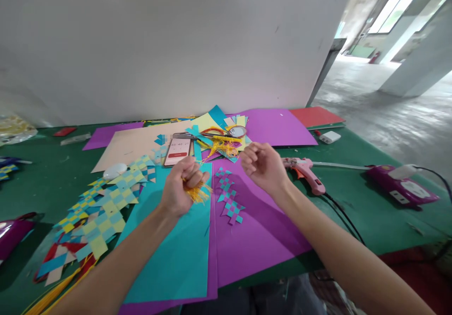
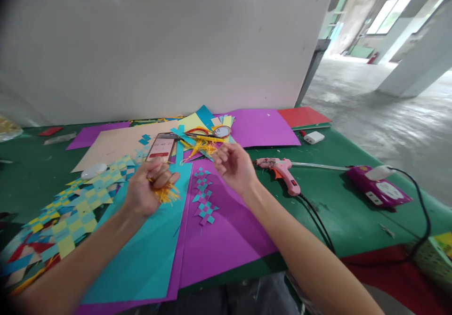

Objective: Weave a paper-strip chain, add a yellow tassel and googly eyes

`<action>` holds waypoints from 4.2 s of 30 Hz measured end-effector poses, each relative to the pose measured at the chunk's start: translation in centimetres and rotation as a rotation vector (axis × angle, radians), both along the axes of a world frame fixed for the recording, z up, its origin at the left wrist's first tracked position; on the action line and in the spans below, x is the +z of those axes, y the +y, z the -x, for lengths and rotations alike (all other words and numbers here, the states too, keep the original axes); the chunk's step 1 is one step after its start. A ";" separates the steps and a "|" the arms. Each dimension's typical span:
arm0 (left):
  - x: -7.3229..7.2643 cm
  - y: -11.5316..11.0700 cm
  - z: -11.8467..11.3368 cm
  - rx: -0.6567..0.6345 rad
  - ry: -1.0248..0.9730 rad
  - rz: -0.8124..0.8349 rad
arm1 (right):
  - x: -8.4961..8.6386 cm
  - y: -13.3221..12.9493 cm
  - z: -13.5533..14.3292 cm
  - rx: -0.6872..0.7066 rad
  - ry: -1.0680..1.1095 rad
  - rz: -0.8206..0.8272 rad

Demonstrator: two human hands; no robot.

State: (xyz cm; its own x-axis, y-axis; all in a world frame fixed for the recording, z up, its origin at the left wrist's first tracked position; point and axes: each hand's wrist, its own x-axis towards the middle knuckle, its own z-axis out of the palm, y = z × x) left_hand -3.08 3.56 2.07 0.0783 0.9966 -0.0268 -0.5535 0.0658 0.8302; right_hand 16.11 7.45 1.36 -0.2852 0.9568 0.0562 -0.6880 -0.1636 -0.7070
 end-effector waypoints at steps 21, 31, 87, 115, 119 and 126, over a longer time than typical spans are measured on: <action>-0.8 -0.2 -0.7 -0.094 0.101 0.004 | -0.1 -1.6 1.1 -0.197 -1.209 -0.788; -0.9 0.3 -0.6 -0.017 0.104 0.041 | -0.7 -2.1 2.3 -0.154 -1.068 -0.595; -1.1 0.4 -1.1 -0.299 0.528 0.014 | 0.1 0.6 -1.3 -0.650 -1.642 -0.991; -1.2 0.6 0.5 -0.164 0.596 -0.136 | -0.6 -2.2 1.5 0.090 -1.220 -0.789; -1.7 0.2 0.6 -0.177 1.109 -0.394 | -1.2 -2.4 1.9 -0.079 -1.489 -1.023; -1.5 0.1 0.4 -0.162 1.232 -0.550 | -1.7 -2.9 2.9 -0.302 -1.686 -1.320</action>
